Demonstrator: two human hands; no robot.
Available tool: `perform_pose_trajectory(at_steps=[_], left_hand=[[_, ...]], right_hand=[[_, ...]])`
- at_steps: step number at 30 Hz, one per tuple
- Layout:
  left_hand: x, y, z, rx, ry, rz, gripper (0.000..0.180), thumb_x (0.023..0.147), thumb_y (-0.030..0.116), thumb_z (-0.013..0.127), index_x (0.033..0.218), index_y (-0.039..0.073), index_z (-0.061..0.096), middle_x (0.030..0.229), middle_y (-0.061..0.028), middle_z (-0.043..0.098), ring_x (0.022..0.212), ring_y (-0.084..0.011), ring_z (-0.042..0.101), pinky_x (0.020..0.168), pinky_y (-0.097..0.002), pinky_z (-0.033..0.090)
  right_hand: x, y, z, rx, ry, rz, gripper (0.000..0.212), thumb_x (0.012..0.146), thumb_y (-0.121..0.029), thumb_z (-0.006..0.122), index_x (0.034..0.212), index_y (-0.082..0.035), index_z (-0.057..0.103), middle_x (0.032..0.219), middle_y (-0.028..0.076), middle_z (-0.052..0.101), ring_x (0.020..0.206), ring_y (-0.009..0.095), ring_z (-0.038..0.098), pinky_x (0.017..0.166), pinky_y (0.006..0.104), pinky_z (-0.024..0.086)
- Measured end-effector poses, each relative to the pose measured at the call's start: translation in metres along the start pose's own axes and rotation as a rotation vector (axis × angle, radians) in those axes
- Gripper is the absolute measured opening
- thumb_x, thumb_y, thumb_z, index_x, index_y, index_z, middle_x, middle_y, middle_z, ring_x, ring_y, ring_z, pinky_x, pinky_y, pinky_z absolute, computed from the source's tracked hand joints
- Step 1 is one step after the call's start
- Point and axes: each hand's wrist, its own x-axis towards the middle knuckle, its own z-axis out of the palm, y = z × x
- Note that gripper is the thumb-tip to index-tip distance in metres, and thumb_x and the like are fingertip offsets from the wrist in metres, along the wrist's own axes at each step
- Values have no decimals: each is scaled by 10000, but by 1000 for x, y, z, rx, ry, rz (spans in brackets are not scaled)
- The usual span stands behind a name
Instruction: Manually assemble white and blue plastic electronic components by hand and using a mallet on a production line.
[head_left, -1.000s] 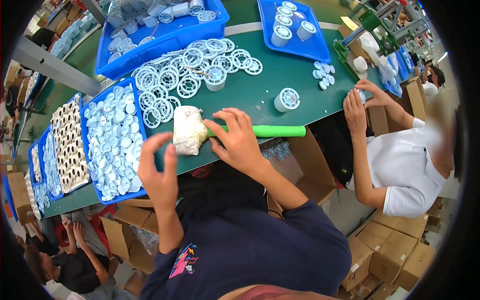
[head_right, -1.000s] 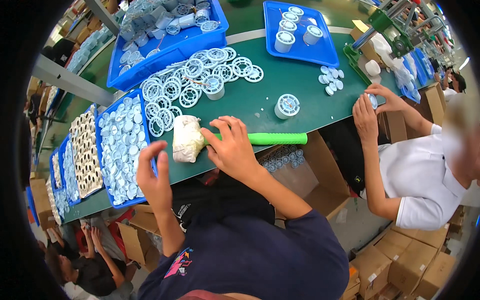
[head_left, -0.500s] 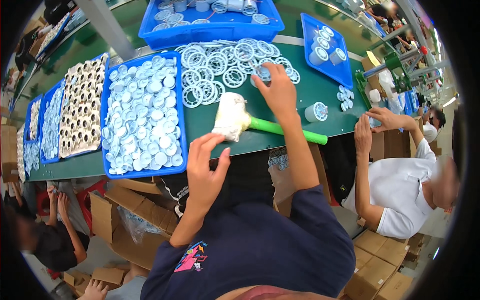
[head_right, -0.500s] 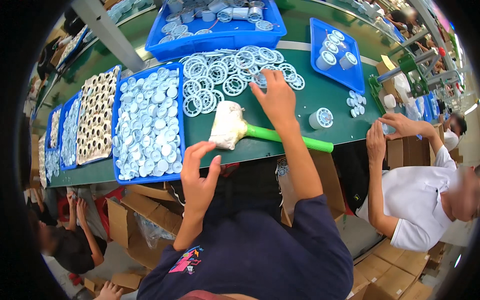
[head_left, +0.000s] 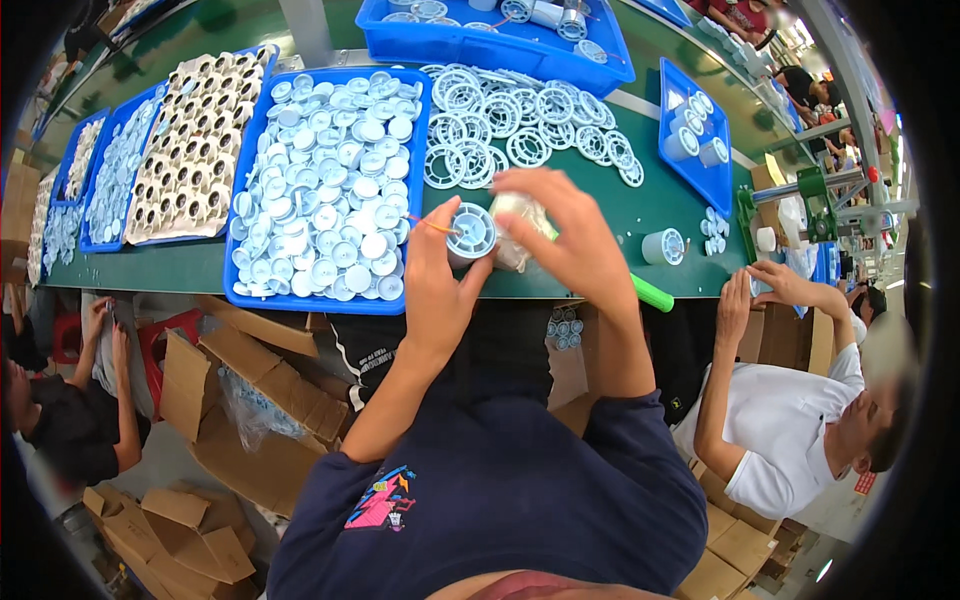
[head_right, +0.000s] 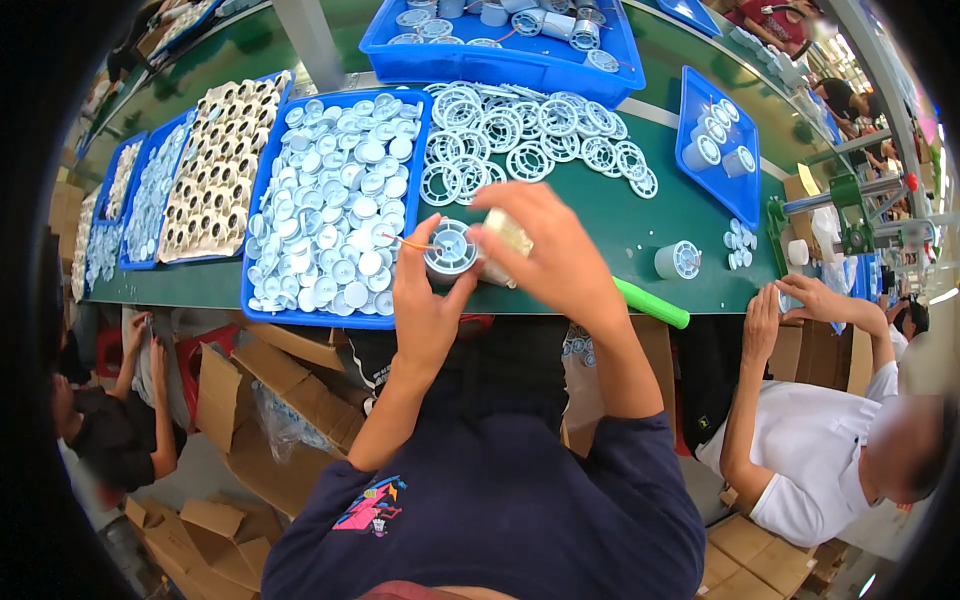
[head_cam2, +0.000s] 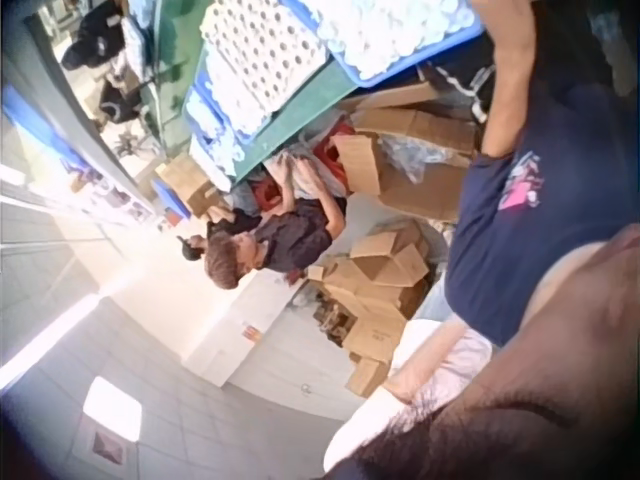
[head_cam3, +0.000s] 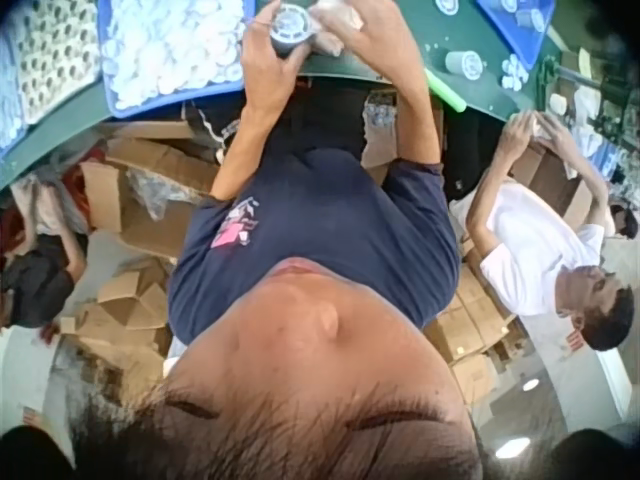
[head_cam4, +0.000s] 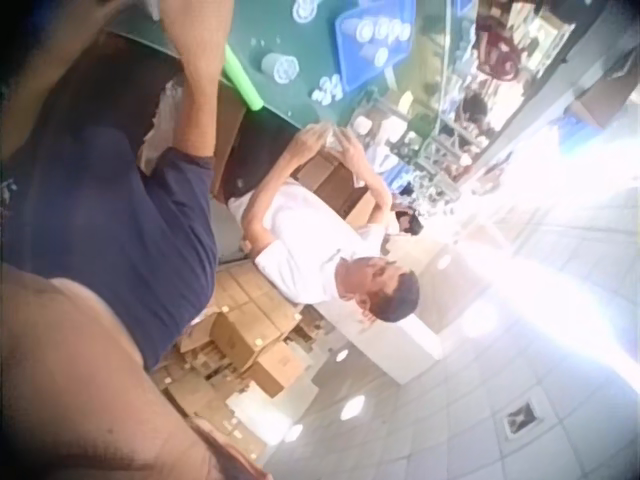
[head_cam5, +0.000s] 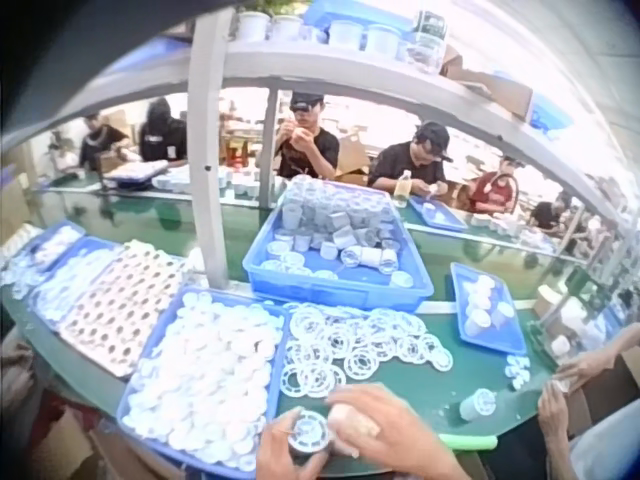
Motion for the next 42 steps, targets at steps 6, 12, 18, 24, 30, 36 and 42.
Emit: perform_pose_trajectory(at_steps=[6, 12, 18, 24, 30, 36, 42], left_hand=[[-15, -7, 5, -119, 91, -41, 954, 830, 15, 845, 1587, -14, 266, 1414, -209, 574, 1276, -314, 597, 1118, -417, 443], [-19, -16, 14, -58, 146, 117, 873, 833, -7, 838, 1556, 18, 350, 1438, -219, 565, 1295, -362, 574, 1113, -448, 444], [-23, -20, 27, 24, 162, 41, 644, 875, 12, 801, 1452, 19, 515, 1438, -237, 508, 1278, -428, 543, 1078, -481, 448], [-15, -15, 19, 35, 135, 39, 587, 910, 19, 745, 1452, 15, 520, 1421, -220, 548, 1287, -395, 554, 1099, -445, 435], [1, -15, 24, -213, 55, -198, 624, 923, 64, 715, 1485, -22, 457, 1425, -230, 544, 1303, -360, 558, 1105, -431, 435], [12, -22, 20, -229, -14, -226, 630, 879, 69, 745, 1452, -6, 496, 1356, -201, 584, 1265, -344, 582, 1081, -425, 455], [13, -19, 30, -181, 29, -207, 645, 903, 111, 780, 1461, -25, 486, 1359, -186, 567, 1235, -311, 580, 1053, -399, 461]], right_hand=[[39, 31, 30, -122, 89, -142, 175, 924, -119, 736, 1088, -59, 741, 1108, 110, 711, 1019, 318, 684, 875, 408, 552], [132, 45, 88, -353, -273, -319, 232, 928, -77, 661, 1147, -101, 735, 1129, 92, 689, 1025, 321, 702, 867, 413, 583], [149, 75, 115, -467, -246, -454, 224, 920, -73, 647, 1132, -85, 718, 1107, 98, 650, 987, 336, 687, 854, 426, 582], [113, 48, 50, -158, 8, -333, 205, 978, -108, 679, 1165, -32, 715, 963, 110, 662, 804, 304, 660, 747, 360, 542], [31, 45, 16, 338, -45, 205, 213, 983, -194, 726, 1118, -31, 757, 923, 73, 731, 840, 131, 664, 766, 284, 525], [21, 43, 25, 185, -36, 88, 209, 954, -215, 744, 1099, -67, 775, 962, 59, 722, 955, 214, 598, 845, 351, 497], [21, 50, 23, 302, -25, 116, 159, 952, -167, 746, 1065, -60, 776, 948, 60, 669, 935, 207, 617, 848, 334, 495]])
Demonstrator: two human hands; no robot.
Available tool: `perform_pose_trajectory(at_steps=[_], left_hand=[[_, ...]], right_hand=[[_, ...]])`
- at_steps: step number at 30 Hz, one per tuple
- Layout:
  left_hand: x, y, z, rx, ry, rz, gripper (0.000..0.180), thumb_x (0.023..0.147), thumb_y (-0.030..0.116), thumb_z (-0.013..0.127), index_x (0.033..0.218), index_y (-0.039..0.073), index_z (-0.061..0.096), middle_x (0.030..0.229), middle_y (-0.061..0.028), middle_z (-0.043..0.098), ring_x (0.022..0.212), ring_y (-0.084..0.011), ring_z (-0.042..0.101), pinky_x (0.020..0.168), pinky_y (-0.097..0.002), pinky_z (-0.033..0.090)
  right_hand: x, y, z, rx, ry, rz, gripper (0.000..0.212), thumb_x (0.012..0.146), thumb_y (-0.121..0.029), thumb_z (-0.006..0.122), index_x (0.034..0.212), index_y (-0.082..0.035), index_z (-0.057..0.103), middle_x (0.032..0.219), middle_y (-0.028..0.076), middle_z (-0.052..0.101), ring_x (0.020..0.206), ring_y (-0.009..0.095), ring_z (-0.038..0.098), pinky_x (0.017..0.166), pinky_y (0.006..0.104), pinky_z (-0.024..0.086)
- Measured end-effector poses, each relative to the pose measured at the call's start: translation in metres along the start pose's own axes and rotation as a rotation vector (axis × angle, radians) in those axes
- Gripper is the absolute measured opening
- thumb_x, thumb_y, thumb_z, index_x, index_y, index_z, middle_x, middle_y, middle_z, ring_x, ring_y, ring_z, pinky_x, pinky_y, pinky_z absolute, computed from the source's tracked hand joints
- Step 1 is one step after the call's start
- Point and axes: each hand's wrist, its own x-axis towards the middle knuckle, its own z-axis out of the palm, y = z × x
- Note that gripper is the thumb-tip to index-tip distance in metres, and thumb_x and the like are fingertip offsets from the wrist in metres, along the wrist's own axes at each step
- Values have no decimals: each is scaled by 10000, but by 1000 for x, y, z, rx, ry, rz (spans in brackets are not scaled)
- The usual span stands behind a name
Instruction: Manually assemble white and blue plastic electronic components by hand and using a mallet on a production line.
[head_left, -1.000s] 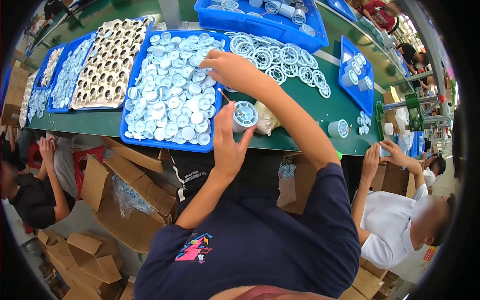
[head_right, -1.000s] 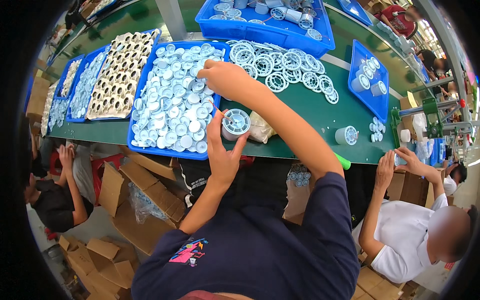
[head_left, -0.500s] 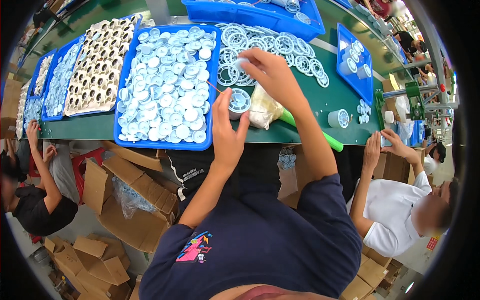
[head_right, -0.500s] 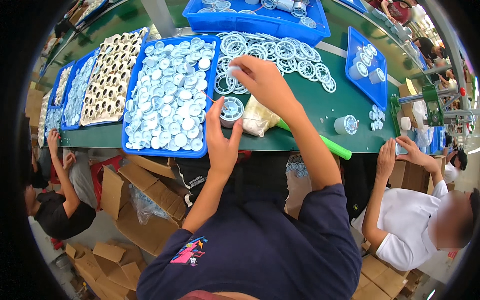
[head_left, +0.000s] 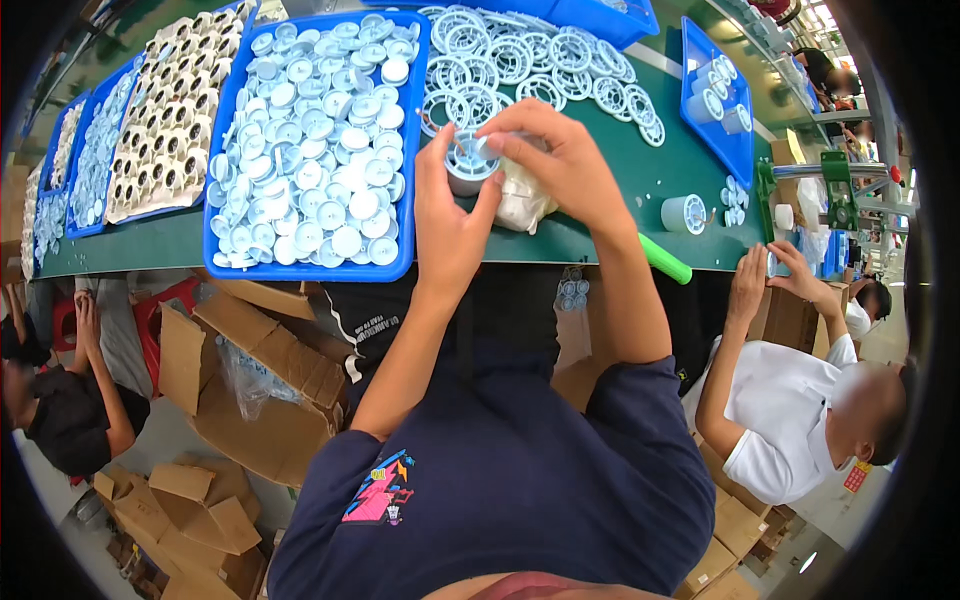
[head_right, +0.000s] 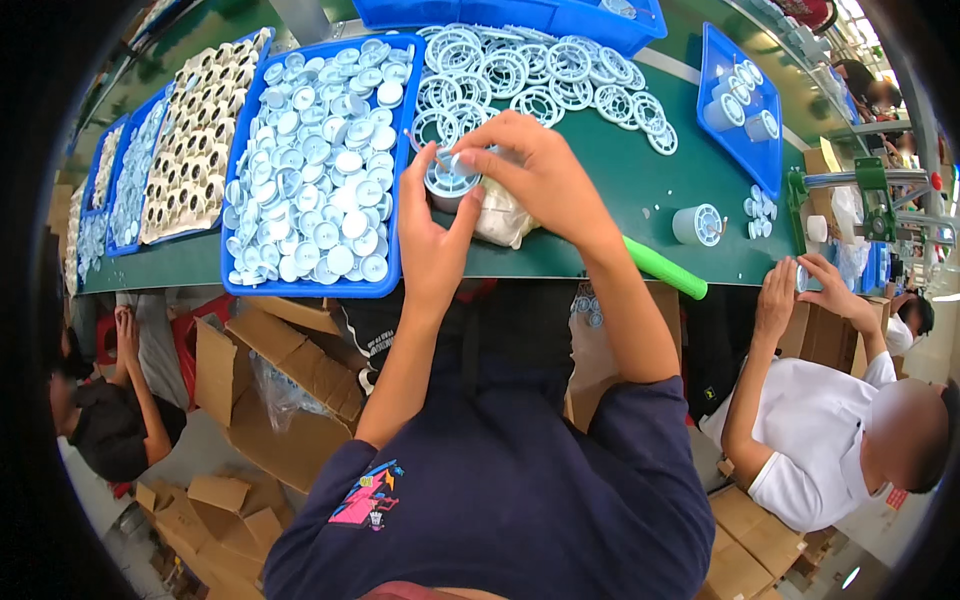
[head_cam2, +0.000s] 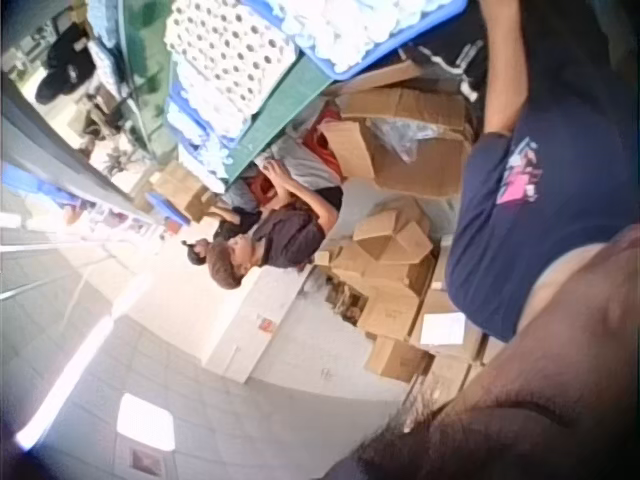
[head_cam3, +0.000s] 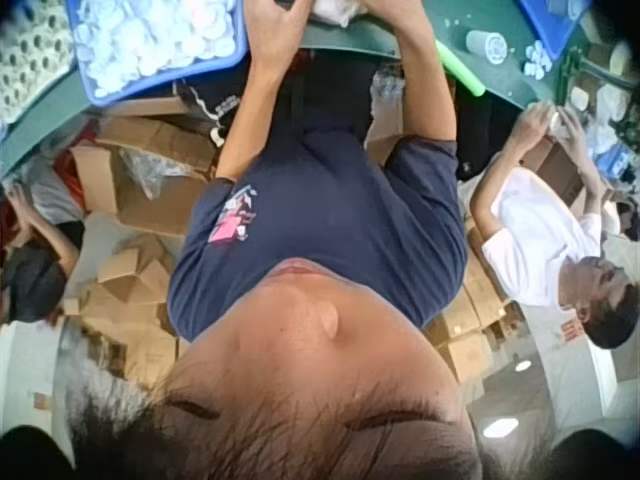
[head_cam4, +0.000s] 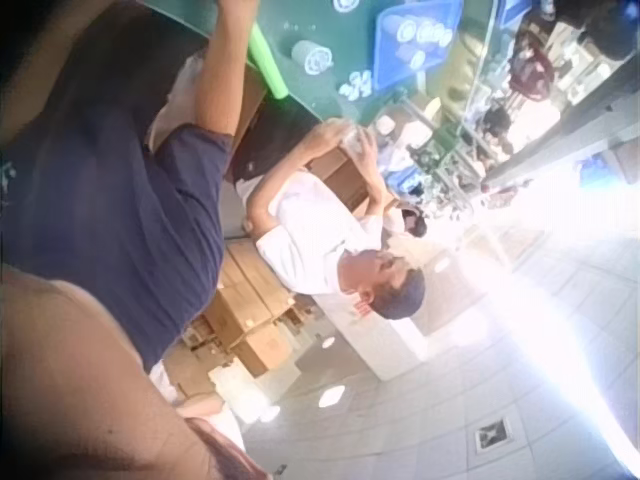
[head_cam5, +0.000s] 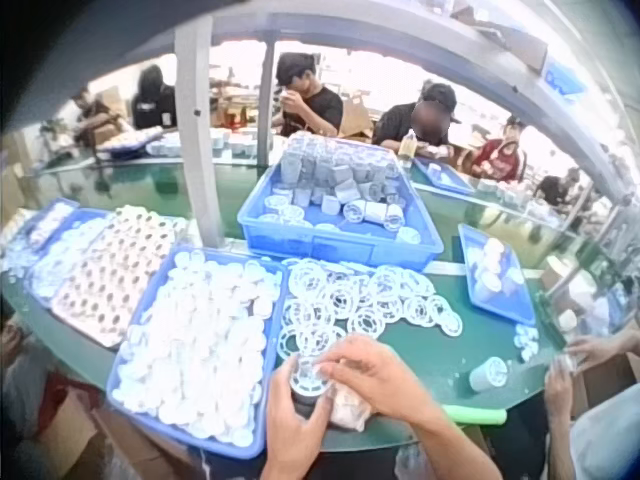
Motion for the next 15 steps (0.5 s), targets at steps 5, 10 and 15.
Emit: perform_pose_trajectory(at_steps=[5, 10, 15], left_hand=[[14, -1, 2, 96, 32, 141, 636, 847, 67, 790, 1425, -33, 542, 1343, -185, 586, 1265, -321, 585, 1073, -409, 461], [13, -5, 0, 42, -1, 26, 708, 835, 118, 809, 1445, -49, 491, 1351, -222, 533, 1244, -368, 572, 1046, -427, 479], [9, -3, 1, 52, -29, -23, 700, 845, 131, 808, 1434, -47, 473, 1338, -241, 522, 1239, -381, 564, 1054, -431, 467]], right_hand=[[2, 2, 2, -63, -37, 14, 166, 961, -176, 733, 1068, -56, 773, 912, 54, 664, 892, 193, 594, 810, 334, 479], [2, 3, 9, -156, 6, -51, 160, 962, -184, 730, 1034, -48, 774, 899, 69, 675, 878, 213, 585, 801, 348, 478], [10, 3, 14, -23, 72, 40, 173, 938, -197, 751, 1004, -38, 776, 917, 109, 678, 892, 253, 620, 798, 374, 487]])
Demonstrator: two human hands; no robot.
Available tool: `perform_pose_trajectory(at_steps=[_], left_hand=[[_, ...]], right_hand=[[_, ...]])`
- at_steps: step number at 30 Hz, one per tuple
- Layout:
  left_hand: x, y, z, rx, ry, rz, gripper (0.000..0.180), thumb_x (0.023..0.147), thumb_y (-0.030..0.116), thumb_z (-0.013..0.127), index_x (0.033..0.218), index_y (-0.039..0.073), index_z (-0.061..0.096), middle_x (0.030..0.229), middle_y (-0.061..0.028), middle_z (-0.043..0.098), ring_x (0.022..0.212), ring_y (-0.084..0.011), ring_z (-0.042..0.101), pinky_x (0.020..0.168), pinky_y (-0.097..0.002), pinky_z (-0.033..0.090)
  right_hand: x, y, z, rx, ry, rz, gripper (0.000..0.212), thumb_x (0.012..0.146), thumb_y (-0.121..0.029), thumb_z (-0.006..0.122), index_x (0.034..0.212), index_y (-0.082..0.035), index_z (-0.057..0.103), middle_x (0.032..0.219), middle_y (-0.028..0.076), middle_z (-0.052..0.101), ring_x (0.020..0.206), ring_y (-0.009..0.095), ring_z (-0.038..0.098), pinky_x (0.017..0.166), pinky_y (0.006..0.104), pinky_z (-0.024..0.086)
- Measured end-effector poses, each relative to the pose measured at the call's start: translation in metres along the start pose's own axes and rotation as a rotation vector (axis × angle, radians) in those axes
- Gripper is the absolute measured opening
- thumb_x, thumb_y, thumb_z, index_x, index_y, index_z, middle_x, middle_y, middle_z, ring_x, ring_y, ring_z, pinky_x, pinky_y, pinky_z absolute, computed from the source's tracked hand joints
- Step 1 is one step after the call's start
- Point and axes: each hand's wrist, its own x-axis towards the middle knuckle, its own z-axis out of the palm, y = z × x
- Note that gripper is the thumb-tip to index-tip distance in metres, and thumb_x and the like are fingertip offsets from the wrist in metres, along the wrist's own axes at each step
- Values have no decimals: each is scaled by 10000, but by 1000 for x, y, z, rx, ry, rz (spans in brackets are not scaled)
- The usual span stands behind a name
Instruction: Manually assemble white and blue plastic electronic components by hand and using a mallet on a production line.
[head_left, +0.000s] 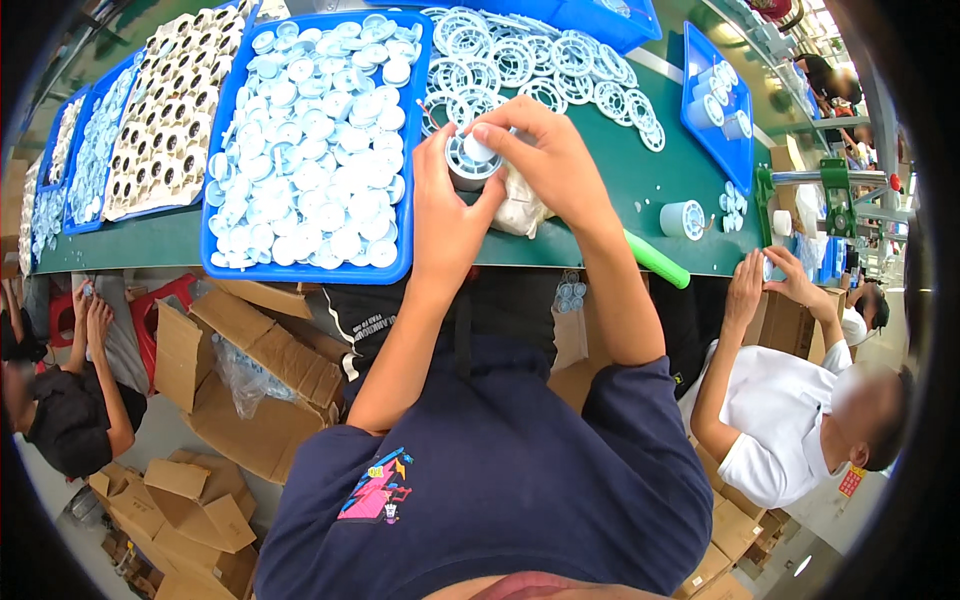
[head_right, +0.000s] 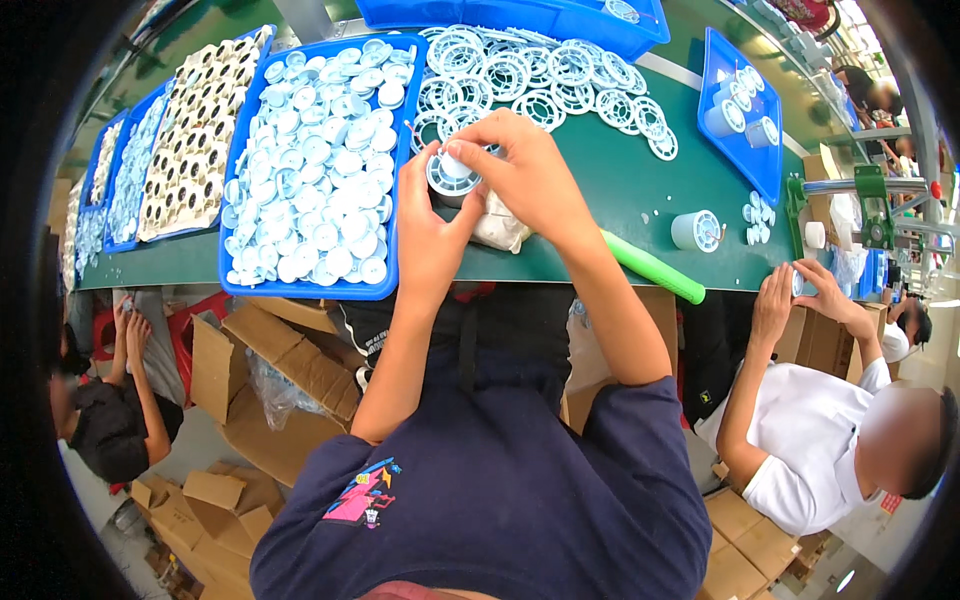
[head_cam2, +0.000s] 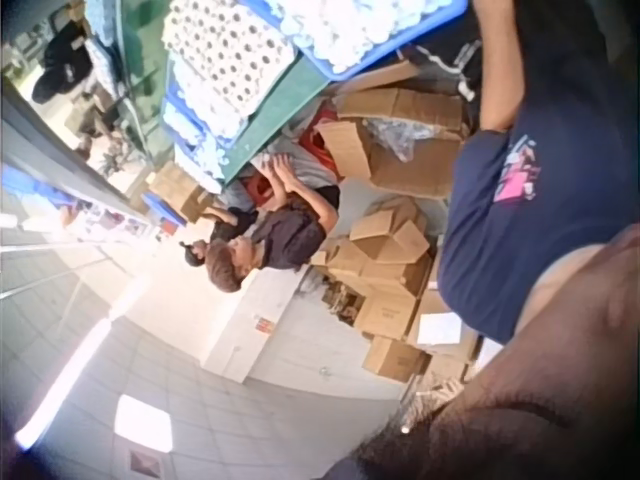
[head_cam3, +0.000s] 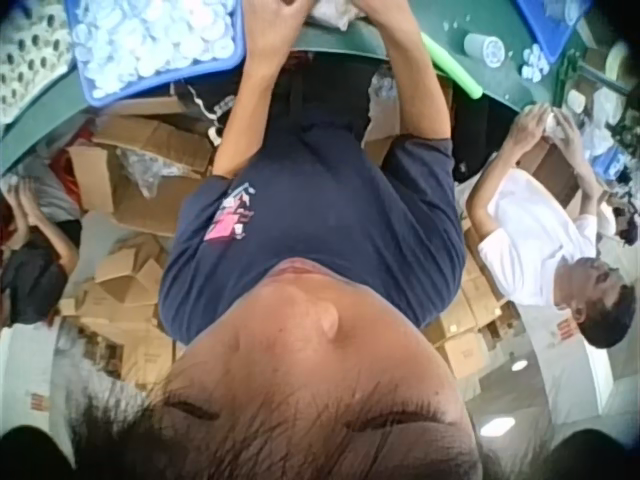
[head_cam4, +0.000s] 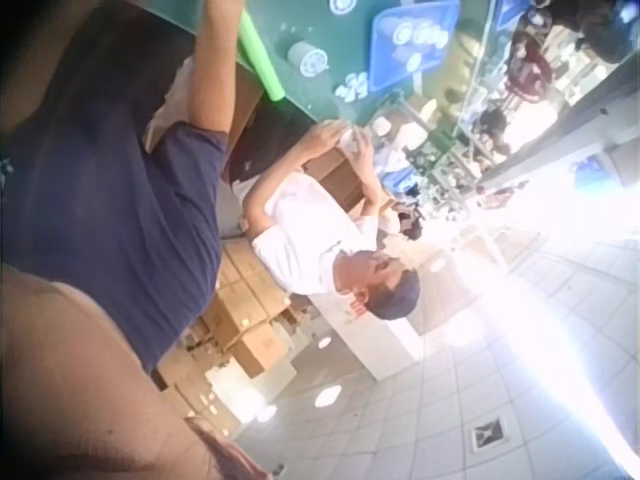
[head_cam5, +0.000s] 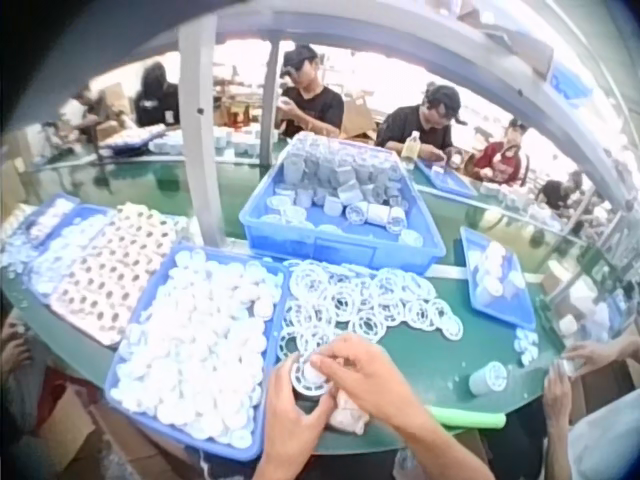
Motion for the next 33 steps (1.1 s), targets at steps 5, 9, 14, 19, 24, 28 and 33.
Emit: perform_pose_trajectory(at_steps=[5, 9, 14, 19, 24, 28, 33], left_hand=[[-6, 2, -2, 20, 25, 6, 677, 891, 141, 789, 1458, -49, 472, 1391, -228, 553, 1306, -347, 557, 1117, -425, 428], [-6, 5, -1, -7, 27, 48, 717, 911, 147, 776, 1491, -57, 407, 1370, -253, 530, 1294, -397, 529, 1098, -452, 425], [-12, 8, -2, 39, 11, 20, 622, 975, 189, 706, 1474, -57, 427, 1398, -256, 522, 1304, -398, 521, 1120, -447, 407], [-15, 13, 1, -3, 29, -31, 606, 956, 172, 726, 1454, -43, 457, 1385, -238, 547, 1297, -381, 538, 1117, -441, 415], [-16, 7, -4, -85, 26, -76, 615, 913, 149, 768, 1425, -46, 490, 1344, -223, 564, 1257, -360, 560, 1097, -420, 425], [-17, 14, -3, -87, 28, -128, 605, 932, 143, 753, 1434, -44, 472, 1349, -202, 534, 1263, -344, 539, 1105, -406, 410], [-29, 18, 5, -47, -14, -109, 603, 947, 148, 733, 1448, -41, 456, 1374, -213, 520, 1290, -360, 521, 1126, -428, 393]], right_hand=[[-1, -7, 11, -240, 68, -81, 203, 917, -196, 771, 1066, -58, 774, 973, 112, 674, 934, 267, 664, 818, 385, 528], [18, -2, -12, -207, 112, 70, 269, 934, -175, 751, 1162, -33, 741, 1010, 94, 662, 878, 174, 625, 807, 311, 519], [42, 29, -5, -590, 37, 33, 306, 896, -269, 786, 1051, -11, 730, 993, 133, 669, 835, 282, 653, 777, 389, 538], [42, 19, -18, -503, 217, 3, 212, 897, -179, 734, 1007, 1, 718, 879, 150, 677, 813, 313, 676, 732, 417, 528], [3, 28, -62, -503, 319, 106, 225, 887, -152, 743, 1034, 18, 744, 836, 164, 687, 752, 295, 669, 723, 407, 526], [-27, 51, -81, -698, 235, 244, 258, 896, -182, 748, 1090, -12, 747, 947, 170, 698, 827, 322, 698, 757, 436, 546], [-50, 45, -81, -587, 190, 218, 401, 886, -162, 777, 1260, -49, 689, 1225, 106, 659, 809, 233, 649, 721, 349, 530]])
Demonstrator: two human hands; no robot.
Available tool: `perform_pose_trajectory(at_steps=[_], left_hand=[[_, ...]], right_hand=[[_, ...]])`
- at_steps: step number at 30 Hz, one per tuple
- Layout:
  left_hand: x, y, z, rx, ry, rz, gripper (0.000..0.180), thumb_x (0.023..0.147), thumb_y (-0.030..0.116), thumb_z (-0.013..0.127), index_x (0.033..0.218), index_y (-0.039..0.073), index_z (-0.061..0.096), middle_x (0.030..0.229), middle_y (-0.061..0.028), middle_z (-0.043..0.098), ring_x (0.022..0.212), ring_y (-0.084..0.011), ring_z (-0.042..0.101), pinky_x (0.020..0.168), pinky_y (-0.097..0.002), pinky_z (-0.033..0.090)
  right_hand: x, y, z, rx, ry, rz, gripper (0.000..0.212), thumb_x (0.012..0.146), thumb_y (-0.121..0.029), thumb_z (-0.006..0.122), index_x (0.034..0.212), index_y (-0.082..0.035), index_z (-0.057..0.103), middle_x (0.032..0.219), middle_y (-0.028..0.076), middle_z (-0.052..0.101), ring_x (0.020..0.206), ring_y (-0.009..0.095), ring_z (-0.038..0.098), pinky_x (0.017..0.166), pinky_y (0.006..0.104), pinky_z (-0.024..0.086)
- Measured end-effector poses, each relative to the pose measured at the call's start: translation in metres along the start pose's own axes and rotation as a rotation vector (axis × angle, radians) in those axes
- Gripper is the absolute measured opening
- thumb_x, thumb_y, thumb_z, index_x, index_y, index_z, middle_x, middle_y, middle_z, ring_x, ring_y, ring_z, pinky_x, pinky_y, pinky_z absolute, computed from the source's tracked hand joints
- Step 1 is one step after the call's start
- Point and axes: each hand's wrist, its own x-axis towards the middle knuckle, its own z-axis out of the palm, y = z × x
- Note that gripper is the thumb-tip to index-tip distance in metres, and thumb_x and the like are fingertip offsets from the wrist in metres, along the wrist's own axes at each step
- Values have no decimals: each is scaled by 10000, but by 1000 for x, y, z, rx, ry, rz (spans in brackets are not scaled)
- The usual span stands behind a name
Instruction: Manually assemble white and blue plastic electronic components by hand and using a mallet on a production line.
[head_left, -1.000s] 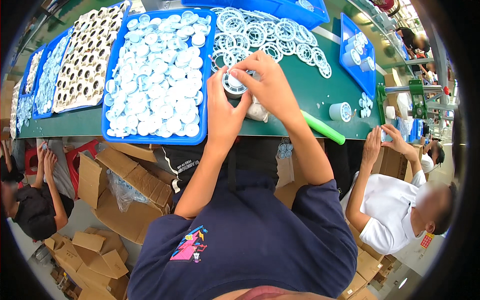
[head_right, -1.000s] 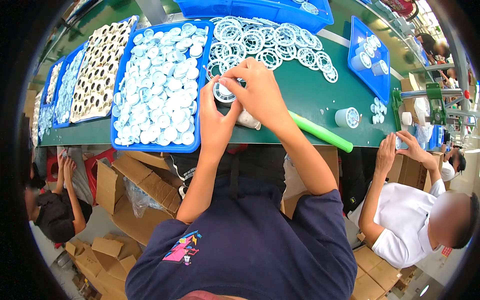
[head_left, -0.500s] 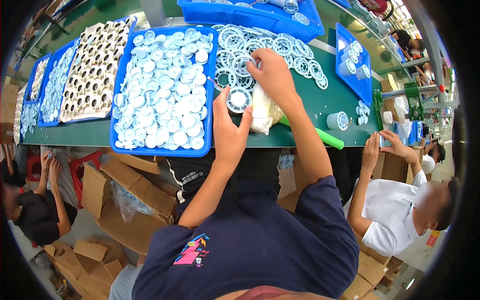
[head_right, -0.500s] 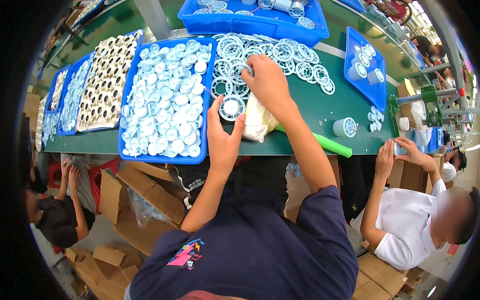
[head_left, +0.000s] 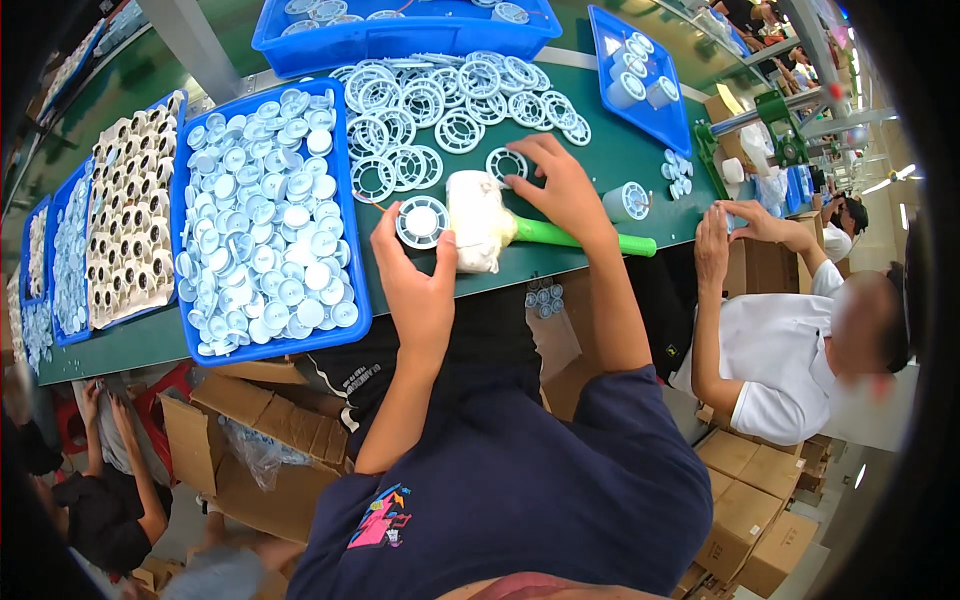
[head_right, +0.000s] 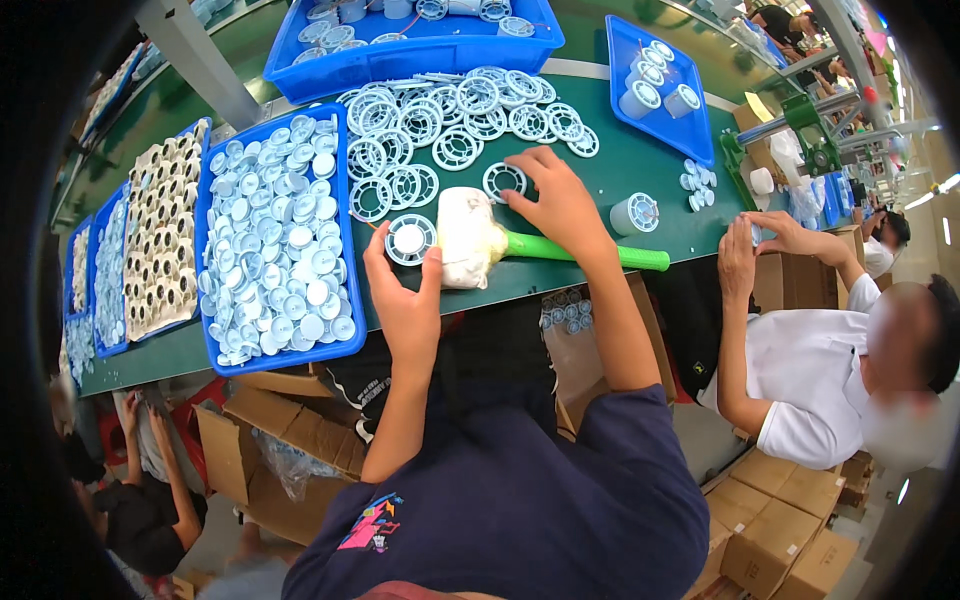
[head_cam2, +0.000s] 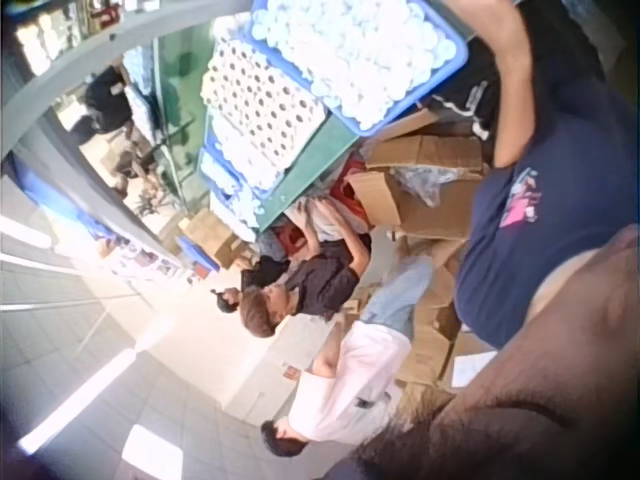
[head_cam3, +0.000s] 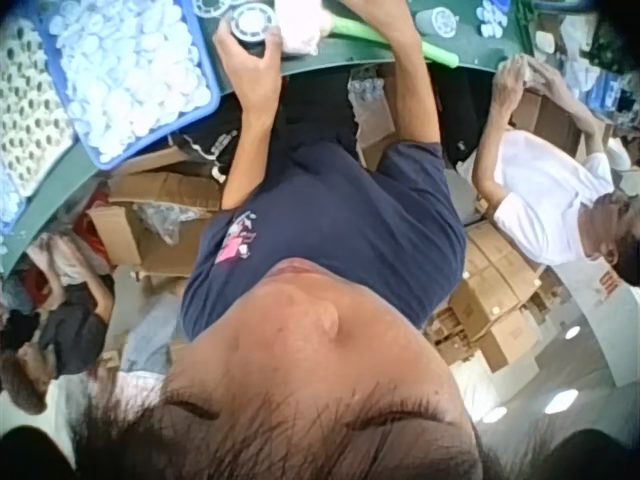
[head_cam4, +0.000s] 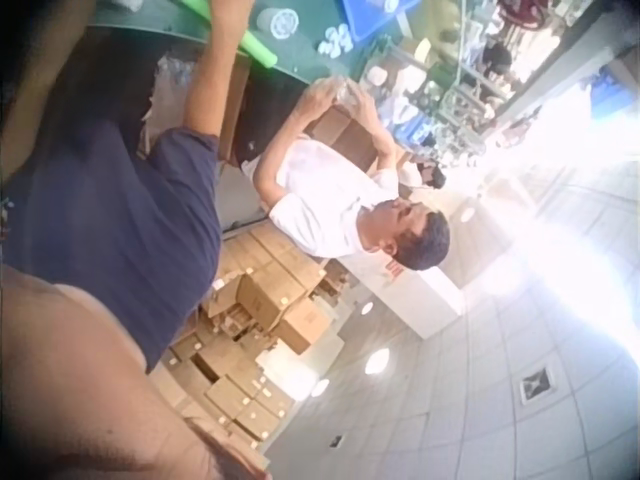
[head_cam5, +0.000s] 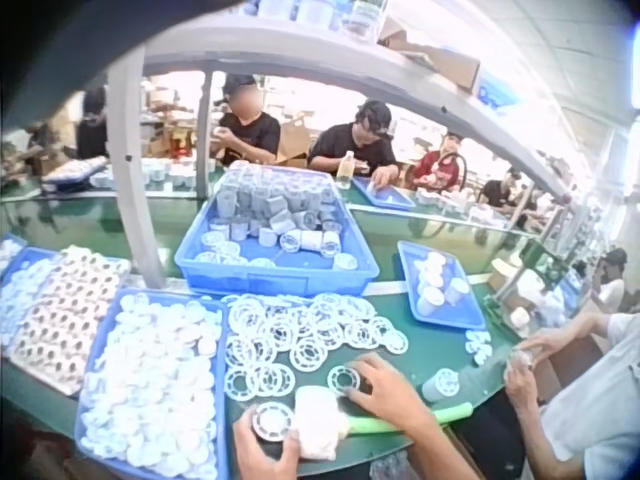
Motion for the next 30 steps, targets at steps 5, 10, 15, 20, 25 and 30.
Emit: perform_pose_trajectory(at_steps=[5, 10, 15, 20, 25, 30], left_hand=[[7, -5, -11, 39, -90, 90, 585, 932, 147, 744, 1427, -31, 488, 1350, -214, 563, 1263, -366, 562, 1084, -433, 440], [13, -3, -15, 86, -117, 146, 589, 899, 112, 742, 1414, -35, 498, 1338, -216, 586, 1224, -373, 596, 1055, -432, 473], [20, -8, -17, 134, -65, 222, 586, 873, 82, 737, 1401, -33, 512, 1332, -225, 589, 1223, -386, 590, 1055, -439, 473], [20, -5, -20, 131, -108, 207, 614, 865, 70, 742, 1420, -31, 498, 1351, -219, 570, 1249, -383, 569, 1070, -440, 458], [18, -10, -17, 134, -60, 178, 659, 841, 71, 798, 1424, -22, 506, 1349, -199, 564, 1263, -348, 562, 1085, -413, 438], [19, -14, -16, 124, -72, 174, 670, 840, 56, 787, 1429, -19, 477, 1345, -202, 565, 1261, -383, 561, 1067, -442, 456]], right_hand=[[-7, 1, -2, -58, -40, -226, 446, 863, -139, 786, 1294, -80, 691, 1342, 87, 654, 1164, 271, 604, 948, 374, 522], [-11, -4, -12, -8, -155, -245, 477, 849, -113, 778, 1317, -81, 691, 1424, 66, 635, 1217, 299, 574, 1092, 398, 458], [-6, -2, -18, -5, -240, -317, 490, 836, -110, 782, 1317, -87, 693, 1412, 58, 644, 1229, 286, 565, 1084, 402, 466], [-1, -1, -7, -146, -75, -311, 500, 815, -122, 813, 1298, -71, 693, 1315, 78, 669, 1151, 277, 615, 994, 396, 523], [-2, -32, -12, 158, 89, -329, 499, 807, -104, 843, 1271, -14, 685, 1254, 129, 667, 1103, 276, 670, 922, 368, 552], [-2, -82, 10, 226, -101, -598, 508, 839, -191, 832, 1289, -23, 665, 1263, 149, 623, 1149, 336, 617, 948, 420, 544]])
